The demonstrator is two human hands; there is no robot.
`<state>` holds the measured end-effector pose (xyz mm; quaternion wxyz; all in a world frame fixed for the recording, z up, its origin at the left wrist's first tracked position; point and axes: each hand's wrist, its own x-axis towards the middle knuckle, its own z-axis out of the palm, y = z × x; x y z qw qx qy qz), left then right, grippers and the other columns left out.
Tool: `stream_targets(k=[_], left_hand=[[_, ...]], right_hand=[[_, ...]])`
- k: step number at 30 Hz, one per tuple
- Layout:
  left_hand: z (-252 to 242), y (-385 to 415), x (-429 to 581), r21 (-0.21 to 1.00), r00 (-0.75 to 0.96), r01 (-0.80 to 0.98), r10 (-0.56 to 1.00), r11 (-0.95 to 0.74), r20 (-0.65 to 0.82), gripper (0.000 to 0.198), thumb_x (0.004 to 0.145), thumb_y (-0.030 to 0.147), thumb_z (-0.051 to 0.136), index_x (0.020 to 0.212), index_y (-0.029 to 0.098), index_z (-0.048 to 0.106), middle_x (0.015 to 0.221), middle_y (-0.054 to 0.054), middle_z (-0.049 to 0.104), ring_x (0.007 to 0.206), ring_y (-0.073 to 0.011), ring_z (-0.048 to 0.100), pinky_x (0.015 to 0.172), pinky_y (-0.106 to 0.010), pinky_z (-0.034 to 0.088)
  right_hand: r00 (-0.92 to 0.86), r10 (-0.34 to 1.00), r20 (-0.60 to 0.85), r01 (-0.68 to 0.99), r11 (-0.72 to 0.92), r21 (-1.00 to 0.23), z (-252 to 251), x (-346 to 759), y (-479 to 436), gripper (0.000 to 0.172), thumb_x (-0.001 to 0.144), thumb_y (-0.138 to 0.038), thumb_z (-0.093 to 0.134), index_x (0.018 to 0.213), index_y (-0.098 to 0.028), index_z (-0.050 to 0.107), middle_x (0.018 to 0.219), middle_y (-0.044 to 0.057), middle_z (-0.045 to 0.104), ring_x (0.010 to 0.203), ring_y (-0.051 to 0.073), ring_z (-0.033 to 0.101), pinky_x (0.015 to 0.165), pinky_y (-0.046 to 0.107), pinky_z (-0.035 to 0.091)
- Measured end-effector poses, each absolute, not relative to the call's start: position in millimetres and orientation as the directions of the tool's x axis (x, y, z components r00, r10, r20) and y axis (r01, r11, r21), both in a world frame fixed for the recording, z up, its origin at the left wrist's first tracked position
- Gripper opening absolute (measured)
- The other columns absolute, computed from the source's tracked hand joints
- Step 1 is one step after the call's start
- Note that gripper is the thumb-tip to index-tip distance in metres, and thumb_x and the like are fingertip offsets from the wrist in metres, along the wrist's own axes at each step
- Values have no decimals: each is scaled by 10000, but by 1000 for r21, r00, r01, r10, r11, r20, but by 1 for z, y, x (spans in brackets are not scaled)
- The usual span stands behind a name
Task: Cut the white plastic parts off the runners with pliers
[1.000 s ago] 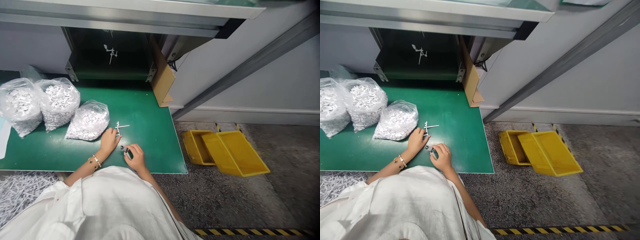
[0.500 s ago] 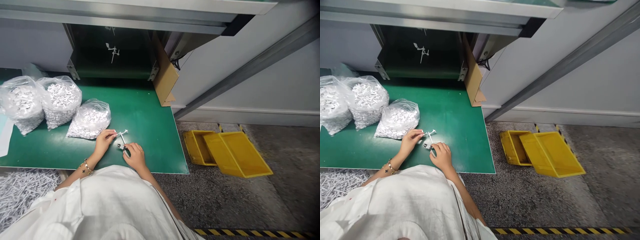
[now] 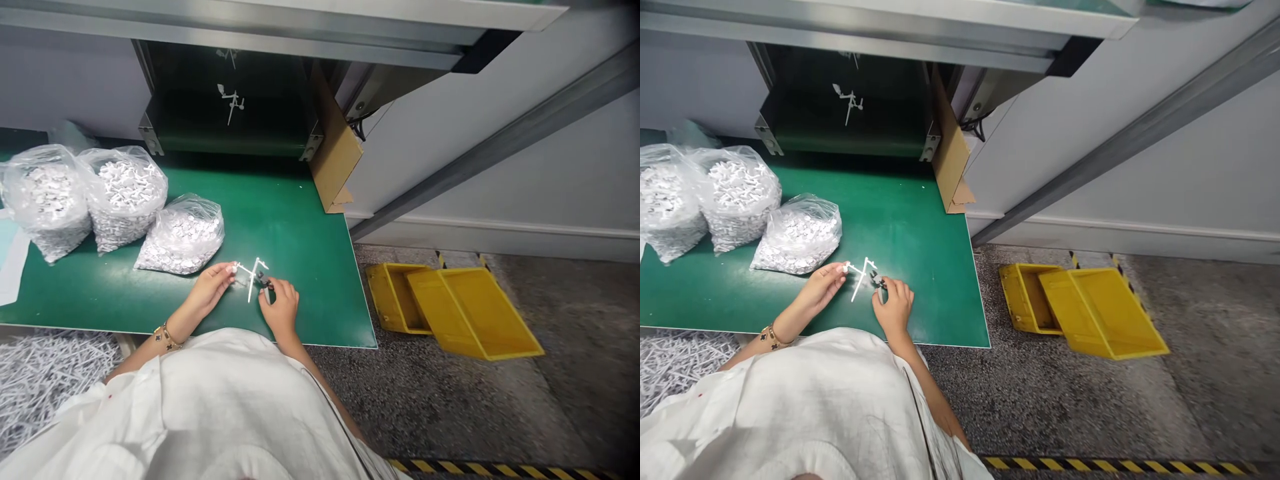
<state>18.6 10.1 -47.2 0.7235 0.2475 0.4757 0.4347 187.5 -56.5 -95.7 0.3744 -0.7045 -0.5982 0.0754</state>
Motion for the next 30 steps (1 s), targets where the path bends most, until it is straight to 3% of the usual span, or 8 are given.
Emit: stream_targets(k=[6,20,30], left_hand=[[-50,0,23,787,247,-305,843,536,-478,248,633,290,806,797,135,704,928,-37,679,608,-42,498,616,-183,425],[-54,1,19,922,289,-68,892,382,-348,271,681,384,736,811,150,688,1073,-80,668,636,-83,499,612,-228,418],[-52,3,18,924,296,-53,890,379,-348,257,669,374,745,782,148,695,1067,-79,669,612,-71,486,595,-224,413]], right_hand=[[88,922,377,746,190,-639,-95,186,-57,287,786,-223,549,1053,-205,652,940,46,652,880,197,578,801,333,403],[35,946,322,707,204,-677,-96,188,-57,293,781,-218,553,1047,-234,674,831,25,656,731,171,581,733,296,456],[47,941,336,654,225,-722,-95,189,-58,305,781,-223,567,1068,-226,671,832,27,644,737,174,575,730,303,458]])
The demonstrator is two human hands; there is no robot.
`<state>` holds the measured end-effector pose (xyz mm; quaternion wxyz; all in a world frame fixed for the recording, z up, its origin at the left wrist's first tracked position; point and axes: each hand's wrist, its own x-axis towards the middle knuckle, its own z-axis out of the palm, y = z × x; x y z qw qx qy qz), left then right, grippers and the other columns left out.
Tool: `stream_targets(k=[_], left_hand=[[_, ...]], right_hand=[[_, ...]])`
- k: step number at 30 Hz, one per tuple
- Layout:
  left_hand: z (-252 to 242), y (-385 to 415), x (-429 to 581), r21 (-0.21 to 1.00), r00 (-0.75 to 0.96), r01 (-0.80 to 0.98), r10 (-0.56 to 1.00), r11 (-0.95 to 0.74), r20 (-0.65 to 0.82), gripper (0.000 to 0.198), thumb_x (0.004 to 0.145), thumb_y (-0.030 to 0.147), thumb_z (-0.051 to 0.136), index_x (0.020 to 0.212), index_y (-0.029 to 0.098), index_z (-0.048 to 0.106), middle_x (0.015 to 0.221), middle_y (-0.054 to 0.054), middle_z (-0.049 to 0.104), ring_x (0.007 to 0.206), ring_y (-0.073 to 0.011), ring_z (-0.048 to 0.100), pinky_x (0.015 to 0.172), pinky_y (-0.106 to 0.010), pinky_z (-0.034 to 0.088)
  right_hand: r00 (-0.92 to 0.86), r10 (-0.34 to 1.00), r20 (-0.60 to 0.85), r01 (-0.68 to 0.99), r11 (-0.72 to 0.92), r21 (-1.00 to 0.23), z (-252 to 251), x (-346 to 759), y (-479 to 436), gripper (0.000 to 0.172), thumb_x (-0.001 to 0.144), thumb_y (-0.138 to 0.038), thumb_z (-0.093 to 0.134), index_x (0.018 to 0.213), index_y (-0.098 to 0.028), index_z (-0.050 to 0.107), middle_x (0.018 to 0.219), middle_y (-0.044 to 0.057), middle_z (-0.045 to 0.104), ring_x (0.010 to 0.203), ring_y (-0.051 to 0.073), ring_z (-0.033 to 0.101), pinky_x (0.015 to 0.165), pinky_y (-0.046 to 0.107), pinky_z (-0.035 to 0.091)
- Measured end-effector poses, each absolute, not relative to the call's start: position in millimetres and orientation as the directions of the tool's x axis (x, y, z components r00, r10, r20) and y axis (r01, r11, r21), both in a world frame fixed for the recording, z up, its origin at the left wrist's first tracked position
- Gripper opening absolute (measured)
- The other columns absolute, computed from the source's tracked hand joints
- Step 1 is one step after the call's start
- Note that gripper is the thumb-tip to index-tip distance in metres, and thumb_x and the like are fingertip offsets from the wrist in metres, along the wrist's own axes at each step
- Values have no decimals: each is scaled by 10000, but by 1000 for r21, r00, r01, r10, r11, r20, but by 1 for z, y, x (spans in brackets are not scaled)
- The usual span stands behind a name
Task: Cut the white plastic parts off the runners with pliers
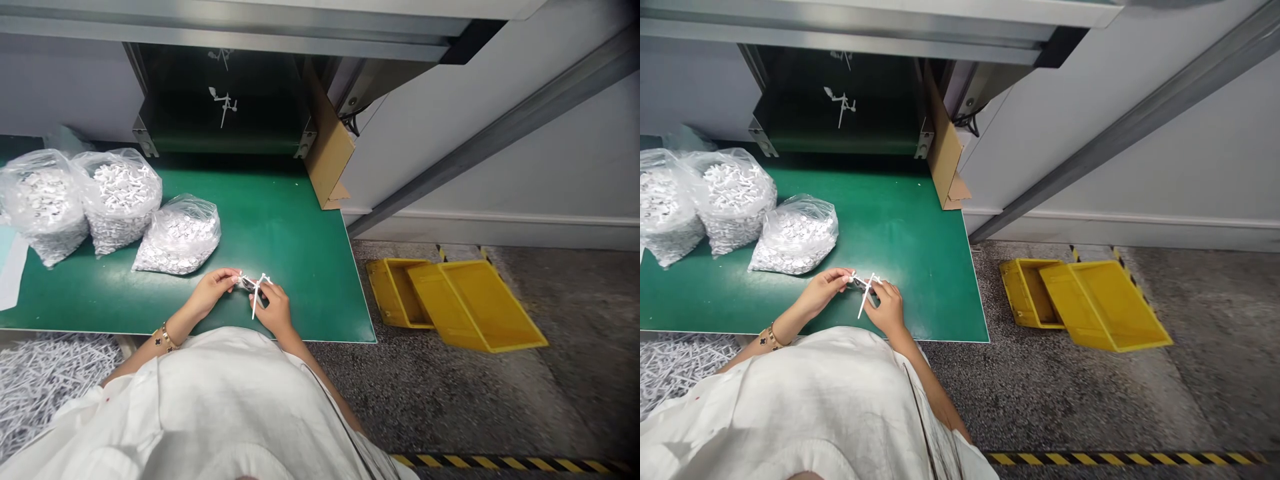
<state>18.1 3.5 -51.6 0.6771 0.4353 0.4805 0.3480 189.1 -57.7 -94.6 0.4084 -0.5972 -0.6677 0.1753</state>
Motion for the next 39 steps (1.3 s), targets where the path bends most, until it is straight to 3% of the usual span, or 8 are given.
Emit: stream_targets(k=[15,23,30,36,39], left_hand=[[-54,-7,28,888,274,-180,889,422,-367,292,673,396,737,792,150,636,1092,-70,633,611,-56,462,642,-230,430],[-55,-19,39,988,124,-82,985,133,-122,226,792,395,636,832,174,615,1126,-75,602,799,-131,551,762,-273,459],[-58,-23,39,999,110,0,993,48,-47,224,850,408,573,859,185,592,1145,-85,595,836,-155,585,787,-313,480],[-39,-24,31,920,348,155,892,-359,289,161,866,354,575,831,209,639,998,-86,632,968,-202,587,893,-364,452],[-32,-20,32,940,247,168,936,-297,251,154,882,331,544,852,203,624,1045,-89,618,1005,-199,573,896,-353,448]], right_hand=[[26,951,307,694,204,-691,-94,190,-56,290,793,-232,558,1069,-218,643,937,47,642,877,207,573,810,343,436],[35,951,307,623,220,-751,-95,190,-57,253,795,-232,538,1024,-213,643,898,48,632,835,199,570,786,329,469],[23,951,309,682,211,-700,-94,190,-56,274,784,-218,554,1047,-217,632,966,56,616,917,217,561,835,358,447],[-20,947,321,676,249,-693,-94,190,-56,276,763,-200,561,1031,-226,626,937,39,605,892,201,562,815,336,440],[46,942,332,683,213,-698,-95,190,-56,281,765,-208,565,1040,-210,627,961,54,614,918,214,563,842,353,443]])
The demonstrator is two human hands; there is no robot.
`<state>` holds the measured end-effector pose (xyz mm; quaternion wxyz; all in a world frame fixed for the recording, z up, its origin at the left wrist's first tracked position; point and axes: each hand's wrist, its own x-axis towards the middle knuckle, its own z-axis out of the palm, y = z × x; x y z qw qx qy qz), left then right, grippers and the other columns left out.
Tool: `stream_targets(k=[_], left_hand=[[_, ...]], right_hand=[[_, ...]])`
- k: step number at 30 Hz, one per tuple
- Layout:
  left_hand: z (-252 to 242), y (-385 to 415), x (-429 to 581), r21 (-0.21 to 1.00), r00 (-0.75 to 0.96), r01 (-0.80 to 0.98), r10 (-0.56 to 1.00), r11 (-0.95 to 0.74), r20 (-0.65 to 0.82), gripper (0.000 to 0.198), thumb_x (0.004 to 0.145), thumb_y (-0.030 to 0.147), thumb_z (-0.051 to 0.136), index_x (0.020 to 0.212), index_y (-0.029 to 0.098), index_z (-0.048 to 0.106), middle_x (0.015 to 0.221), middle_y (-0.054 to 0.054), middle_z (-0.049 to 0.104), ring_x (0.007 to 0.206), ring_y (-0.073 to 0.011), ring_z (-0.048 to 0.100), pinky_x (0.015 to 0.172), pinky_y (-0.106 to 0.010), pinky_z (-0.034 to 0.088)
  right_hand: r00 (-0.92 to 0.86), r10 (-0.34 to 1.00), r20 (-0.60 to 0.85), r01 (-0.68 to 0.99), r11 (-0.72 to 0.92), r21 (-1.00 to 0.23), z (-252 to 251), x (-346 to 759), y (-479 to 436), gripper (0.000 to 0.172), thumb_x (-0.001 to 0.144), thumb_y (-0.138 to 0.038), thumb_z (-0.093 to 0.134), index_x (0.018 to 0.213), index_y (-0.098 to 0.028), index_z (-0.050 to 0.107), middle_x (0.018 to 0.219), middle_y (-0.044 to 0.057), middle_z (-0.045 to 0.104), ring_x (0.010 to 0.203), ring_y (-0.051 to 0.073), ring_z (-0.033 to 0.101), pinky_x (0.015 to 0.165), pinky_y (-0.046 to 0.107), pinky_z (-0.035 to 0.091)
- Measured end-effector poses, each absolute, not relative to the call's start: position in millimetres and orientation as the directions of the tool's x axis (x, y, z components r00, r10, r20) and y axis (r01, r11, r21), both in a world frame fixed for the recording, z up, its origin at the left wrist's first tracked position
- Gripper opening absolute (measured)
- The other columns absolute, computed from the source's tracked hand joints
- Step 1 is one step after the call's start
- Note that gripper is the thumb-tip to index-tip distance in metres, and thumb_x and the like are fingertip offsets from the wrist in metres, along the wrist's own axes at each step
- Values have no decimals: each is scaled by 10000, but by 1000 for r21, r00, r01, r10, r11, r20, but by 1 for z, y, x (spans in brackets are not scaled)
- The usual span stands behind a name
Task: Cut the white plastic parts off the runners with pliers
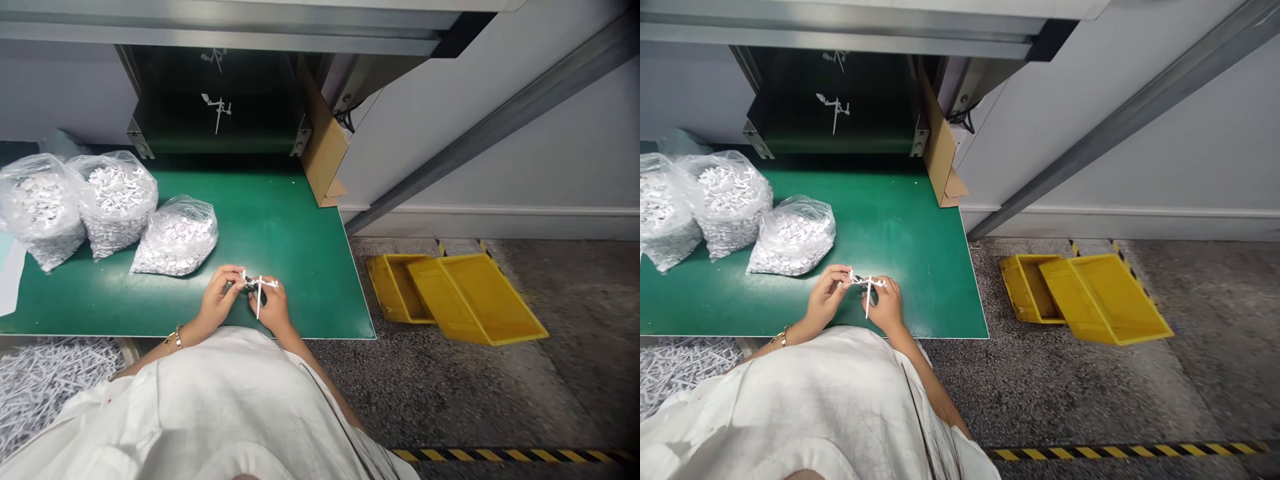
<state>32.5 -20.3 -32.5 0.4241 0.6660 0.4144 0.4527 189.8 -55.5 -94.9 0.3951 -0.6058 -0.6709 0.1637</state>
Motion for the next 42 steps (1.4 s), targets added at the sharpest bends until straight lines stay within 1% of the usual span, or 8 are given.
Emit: stream_targets(k=[3,6,9,14,21,32,40,42], left_hand=[[-32,-15,35,987,220,128,973,-98,69,185,849,369,574,841,189,618,1082,-92,612,960,-194,580,834,-328,470],[-37,-13,36,992,209,56,970,113,-122,221,810,395,604,832,176,616,1111,-87,622,785,-147,576,743,-295,476],[-41,-13,35,978,183,14,961,207,-206,250,779,410,629,826,164,623,1116,-82,634,700,-116,539,708,-277,465],[-44,-12,33,969,189,-2,952,246,-241,281,741,426,658,819,157,630,1090,-80,651,673,-107,518,676,-264,454],[-38,-8,29,966,252,73,933,247,-257,294,754,437,647,839,157,632,1080,-77,658,707,-118,541,688,-266,450],[-34,-2,23,971,328,98,914,220,-240,291,743,434,656,819,154,637,1087,-98,659,871,-180,600,738,-290,467],[-33,-1,23,975,358,97,907,202,-223,258,745,409,659,801,158,639,1045,-91,667,972,-204,599,841,-321,463],[-34,-1,23,973,346,101,910,206,-229,253,744,403,659,803,158,640,1048,-93,669,967,-202,601,834,-318,465]], right_hand=[[102,935,341,665,191,-722,-95,190,-56,252,780,-218,553,1018,-204,635,964,62,624,923,219,568,841,355,457],[82,933,349,655,214,-725,-93,190,-56,243,784,-213,555,1008,-218,647,945,51,635,903,211,577,836,346,461],[65,934,352,655,227,-721,-90,190,-56,254,781,-204,553,1014,-221,653,916,44,642,870,202,583,815,330,468],[42,946,320,625,225,-747,-88,190,-58,264,788,-210,535,1019,-213,661,848,36,637,777,176,584,753,289,483],[29,956,293,598,219,-771,-90,190,-57,287,790,-241,532,1038,-213,675,863,42,653,784,179,586,766,290,484],[15,954,300,538,245,-807,-90,191,-58,308,789,-238,559,1073,-225,675,809,19,642,702,152,572,703,262,477],[10,966,257,521,215,-826,-91,192,-58,308,788,-236,547,1067,-203,672,792,15,623,664,134,555,681,249,467],[11,967,255,526,211,-824,-91,191,-57,305,783,-229,545,1057,-197,675,787,15,622,672,136,558,682,248,465]])
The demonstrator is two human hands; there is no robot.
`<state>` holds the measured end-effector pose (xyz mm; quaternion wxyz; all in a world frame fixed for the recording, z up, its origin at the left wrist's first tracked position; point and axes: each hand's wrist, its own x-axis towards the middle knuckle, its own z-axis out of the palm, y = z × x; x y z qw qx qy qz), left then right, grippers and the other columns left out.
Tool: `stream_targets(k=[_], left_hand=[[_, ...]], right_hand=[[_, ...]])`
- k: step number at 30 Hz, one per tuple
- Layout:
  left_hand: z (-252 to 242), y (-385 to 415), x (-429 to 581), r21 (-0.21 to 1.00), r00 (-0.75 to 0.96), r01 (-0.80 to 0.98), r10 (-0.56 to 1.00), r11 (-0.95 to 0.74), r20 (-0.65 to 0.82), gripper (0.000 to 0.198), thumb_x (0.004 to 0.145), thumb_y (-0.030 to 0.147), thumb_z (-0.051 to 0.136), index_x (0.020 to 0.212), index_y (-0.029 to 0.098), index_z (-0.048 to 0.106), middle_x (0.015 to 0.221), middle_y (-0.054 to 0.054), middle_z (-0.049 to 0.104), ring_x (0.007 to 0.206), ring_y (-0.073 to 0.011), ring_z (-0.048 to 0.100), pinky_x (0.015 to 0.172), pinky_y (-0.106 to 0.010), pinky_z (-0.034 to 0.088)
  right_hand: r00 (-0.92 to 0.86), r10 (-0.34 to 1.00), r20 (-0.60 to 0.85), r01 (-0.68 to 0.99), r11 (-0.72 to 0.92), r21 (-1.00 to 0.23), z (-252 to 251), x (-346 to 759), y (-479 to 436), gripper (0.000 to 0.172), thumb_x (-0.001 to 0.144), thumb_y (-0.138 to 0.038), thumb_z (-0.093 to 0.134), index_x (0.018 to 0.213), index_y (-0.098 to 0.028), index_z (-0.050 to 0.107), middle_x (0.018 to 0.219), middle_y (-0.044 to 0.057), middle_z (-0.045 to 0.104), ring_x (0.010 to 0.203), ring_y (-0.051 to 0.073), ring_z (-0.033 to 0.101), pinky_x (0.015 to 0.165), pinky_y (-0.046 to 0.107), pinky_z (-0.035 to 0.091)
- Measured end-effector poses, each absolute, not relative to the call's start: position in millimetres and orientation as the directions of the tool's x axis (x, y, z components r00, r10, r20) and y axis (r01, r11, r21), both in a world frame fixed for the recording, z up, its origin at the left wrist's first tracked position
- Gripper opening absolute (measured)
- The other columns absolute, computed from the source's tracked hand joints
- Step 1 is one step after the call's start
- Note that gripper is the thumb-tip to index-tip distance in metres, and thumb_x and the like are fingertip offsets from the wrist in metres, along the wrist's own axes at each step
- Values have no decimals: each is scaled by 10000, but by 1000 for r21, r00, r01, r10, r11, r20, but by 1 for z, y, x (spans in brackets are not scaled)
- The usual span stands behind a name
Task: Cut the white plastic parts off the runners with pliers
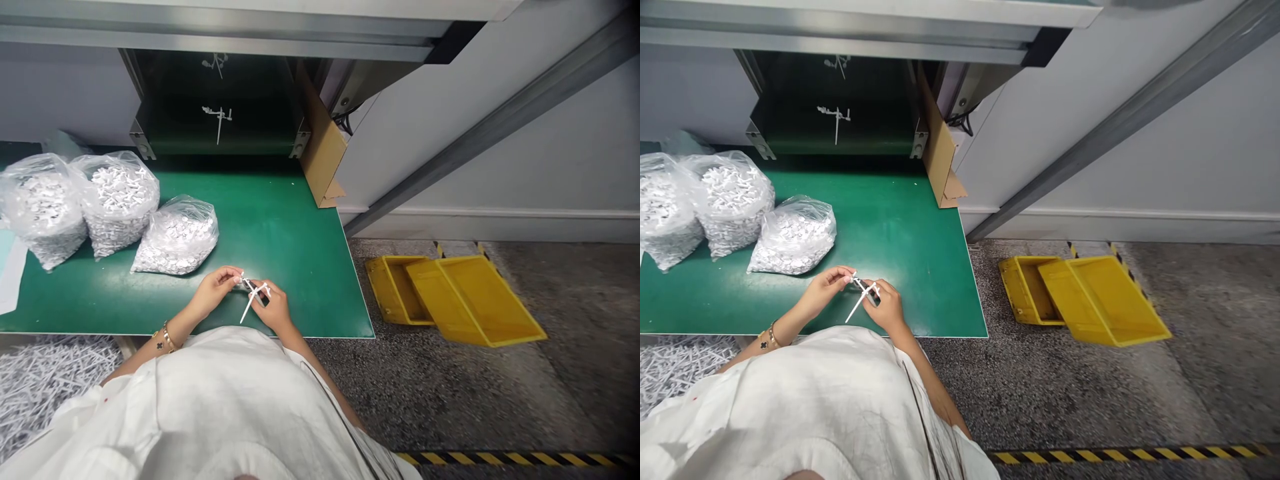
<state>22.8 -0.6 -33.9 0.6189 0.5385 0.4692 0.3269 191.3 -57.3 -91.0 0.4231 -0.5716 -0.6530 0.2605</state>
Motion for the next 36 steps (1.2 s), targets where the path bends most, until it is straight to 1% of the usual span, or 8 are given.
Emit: stream_targets(k=[7,13,17,23,29,32,34,36], left_hand=[[-36,-4,22,965,291,84,920,249,-263,261,731,405,674,791,153,650,1078,-100,680,806,-167,607,690,-283,476],[-42,-8,22,958,249,59,925,280,-286,262,725,403,689,797,153,661,1121,-95,669,743,-135,595,734,-291,487],[-43,-9,22,953,258,30,918,303,-300,278,702,403,711,821,157,656,1136,-91,665,794,-147,608,752,-289,490],[-48,-11,25,935,240,7,907,354,-345,312,679,418,724,817,150,642,1103,-88,679,703,-115,575,711,-272,484],[-55,-10,24,929,209,-4,909,370,-361,321,685,413,717,850,150,638,1108,-81,672,664,-95,547,728,-284,487],[-50,-10,23,956,176,56,939,289,-295,282,719,426,685,832,173,631,1102,-82,668,702,-128,581,737,-322,509],[-42,-6,18,978,142,96,970,184,-197,233,760,423,651,824,201,623,1108,-83,655,816,-182,613,744,-347,521],[-26,3,8,988,76,154,996,33,-45,181,793,400,633,834,224,622,1117,-77,632,976,-223,595,801,-369,515]], right_hand=[[-5,961,278,547,235,-803,-92,190,-56,309,771,-204,540,1050,-198,674,851,24,653,750,153,591,731,258,474],[34,952,304,582,229,-781,-93,188,-58,276,772,-186,543,1006,-215,686,861,24,682,766,159,625,735,254,480],[59,948,314,614,214,-760,-94,187,-60,257,769,-192,550,981,-216,693,836,20,679,743,151,622,716,240,473],[78,964,254,646,145,-749,-92,188,-60,256,775,-212,546,987,-208,689,742,6,622,667,134,570,643,221,437],[144,963,226,667,75,-741,-90,187,-59,262,772,-191,547,997,-221,677,763,1,616,688,143,560,681,240,429],[148,956,253,686,85,-723,-91,188,-59,261,776,-195,544,1010,-202,661,815,24,615,750,166,561,723,267,432],[157,950,269,705,83,-704,-92,189,-59,261,775,-197,540,1013,-191,649,848,40,611,787,183,555,748,288,430],[134,950,281,736,94,-671,-95,189,-59,267,772,-194,537,1017,-190,642,860,46,610,810,194,553,770,307,425]])
